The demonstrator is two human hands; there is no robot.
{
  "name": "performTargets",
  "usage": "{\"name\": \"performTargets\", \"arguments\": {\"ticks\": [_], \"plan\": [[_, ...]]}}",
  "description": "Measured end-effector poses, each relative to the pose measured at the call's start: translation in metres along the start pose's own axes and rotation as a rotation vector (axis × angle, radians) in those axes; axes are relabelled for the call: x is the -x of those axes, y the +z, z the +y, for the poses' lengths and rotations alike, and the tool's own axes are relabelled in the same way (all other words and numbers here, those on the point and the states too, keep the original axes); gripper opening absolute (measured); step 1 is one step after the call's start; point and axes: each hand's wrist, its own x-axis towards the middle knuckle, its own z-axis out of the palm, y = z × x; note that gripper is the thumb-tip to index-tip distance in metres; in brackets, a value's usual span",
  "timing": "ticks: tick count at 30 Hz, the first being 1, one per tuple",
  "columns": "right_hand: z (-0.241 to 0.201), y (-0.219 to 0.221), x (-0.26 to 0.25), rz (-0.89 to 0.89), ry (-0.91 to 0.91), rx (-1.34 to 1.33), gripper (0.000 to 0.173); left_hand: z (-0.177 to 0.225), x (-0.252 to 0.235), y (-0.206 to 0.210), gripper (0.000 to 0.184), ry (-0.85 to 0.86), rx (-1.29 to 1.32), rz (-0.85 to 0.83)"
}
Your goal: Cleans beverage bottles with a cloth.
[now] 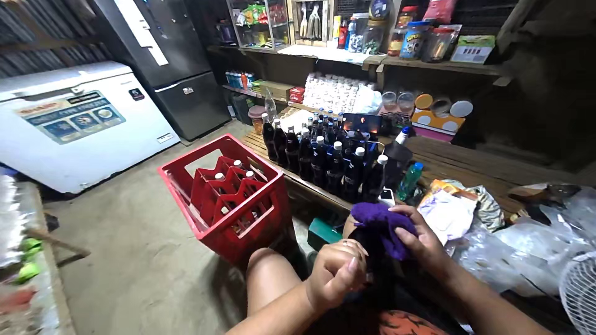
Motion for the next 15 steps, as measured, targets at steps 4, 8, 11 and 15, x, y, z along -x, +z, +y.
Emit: {"name": "performTargets", "arguments": {"ticks": [4,8,11,15], "plan": [[-0.012,-0.012,-0.013,-0.139,0.195,0.220,0.048,0.001,-0.001,0.009,0.052,0.017,-0.050,-0.048],[0.001,-0.004,-0.007,-0.318,0.354,0.191,0.052,0.003,0.004,0.011,0.052,0.043,-0.102,-0.095],[0.002,-0.001,0.003,-0.327,0.316,0.162,0.057,0.007,0.008,0.012,0.052,0.047,-0.117,-0.128],[-0.007,-0.001,0.018,-0.294,0.130,0.196,0.048,0.008,0.011,0.017,0.049,0.057,-0.121,-0.160]]}}
